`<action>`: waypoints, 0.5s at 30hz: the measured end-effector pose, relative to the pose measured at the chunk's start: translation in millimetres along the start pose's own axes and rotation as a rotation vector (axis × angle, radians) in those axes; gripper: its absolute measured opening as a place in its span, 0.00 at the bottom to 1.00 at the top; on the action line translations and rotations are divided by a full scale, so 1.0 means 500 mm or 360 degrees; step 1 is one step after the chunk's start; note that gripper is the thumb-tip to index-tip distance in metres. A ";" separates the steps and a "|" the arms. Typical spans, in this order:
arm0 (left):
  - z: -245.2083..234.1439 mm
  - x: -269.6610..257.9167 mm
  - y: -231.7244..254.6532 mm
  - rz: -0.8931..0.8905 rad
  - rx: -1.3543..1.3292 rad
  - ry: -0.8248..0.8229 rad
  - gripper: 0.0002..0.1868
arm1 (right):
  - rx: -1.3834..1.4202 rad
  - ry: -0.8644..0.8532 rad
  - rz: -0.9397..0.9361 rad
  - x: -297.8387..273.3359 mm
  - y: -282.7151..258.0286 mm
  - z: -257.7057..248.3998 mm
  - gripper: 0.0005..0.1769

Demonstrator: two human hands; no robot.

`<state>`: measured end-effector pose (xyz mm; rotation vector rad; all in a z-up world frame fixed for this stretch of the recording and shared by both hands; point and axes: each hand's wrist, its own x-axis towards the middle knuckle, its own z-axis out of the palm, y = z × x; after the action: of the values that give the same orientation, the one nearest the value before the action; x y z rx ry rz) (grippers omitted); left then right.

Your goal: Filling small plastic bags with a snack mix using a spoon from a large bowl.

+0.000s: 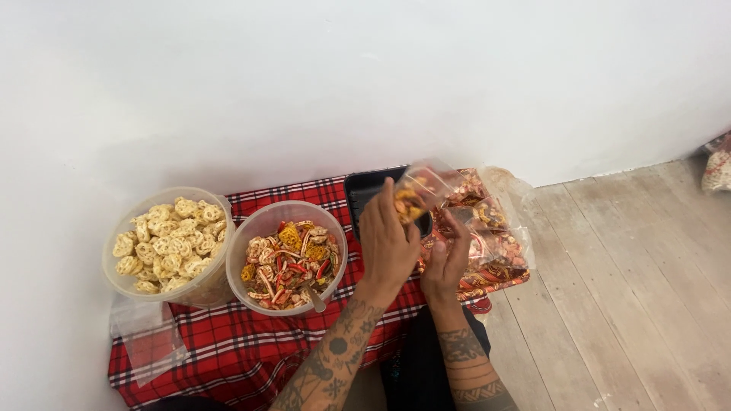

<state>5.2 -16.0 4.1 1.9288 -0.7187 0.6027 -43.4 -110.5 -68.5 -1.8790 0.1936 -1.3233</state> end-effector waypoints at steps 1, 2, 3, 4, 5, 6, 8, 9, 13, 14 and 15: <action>0.008 -0.020 -0.004 -0.0003 0.0002 0.0004 0.44 | 0.0003 -0.0005 -0.0002 -0.015 -0.001 -0.004 0.32; 0.014 -0.039 -0.008 0.0083 -0.0003 0.0014 0.48 | -0.0019 0.0015 -0.0142 -0.029 -0.003 -0.007 0.32; 0.021 -0.057 -0.012 0.0169 -0.0004 0.0025 0.51 | -0.0038 0.0034 -0.0284 -0.043 -0.005 -0.009 0.32; 0.010 -0.063 -0.007 0.0166 0.0000 0.0032 0.51 | -0.0032 0.0029 -0.0287 -0.046 -0.021 -0.010 0.32; 0.001 -0.072 -0.003 0.0142 -0.0079 0.0051 0.48 | -0.0025 0.0025 -0.0340 -0.051 -0.036 -0.014 0.32; -0.009 -0.081 0.002 0.0118 -0.0159 0.0070 0.44 | -0.0018 0.0022 -0.0392 -0.056 -0.051 -0.017 0.32; -0.031 -0.079 0.018 0.0165 -0.0207 0.0116 0.43 | 0.0150 0.0120 -0.0489 -0.066 -0.036 0.000 0.32; -0.043 -0.076 0.024 0.0229 -0.0260 0.0157 0.41 | 0.0314 0.0236 -0.0585 -0.071 -0.029 0.011 0.32; -0.042 -0.099 0.010 0.0270 -0.0268 0.0254 0.42 | 0.0328 0.0250 -0.0719 -0.109 -0.015 -0.010 0.32; -0.043 -0.106 0.006 0.0245 -0.0280 0.0289 0.41 | 0.0376 -0.0009 -0.0613 -0.118 -0.017 -0.024 0.26; -0.042 -0.115 0.002 0.0220 -0.0297 0.0320 0.41 | 0.0418 -0.0267 -0.0503 -0.128 -0.018 -0.041 0.22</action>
<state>-38.3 15.8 -25.1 1.6305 -0.7558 0.7752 -91.6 -80.4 -106.0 -1.8306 -0.3613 -1.3136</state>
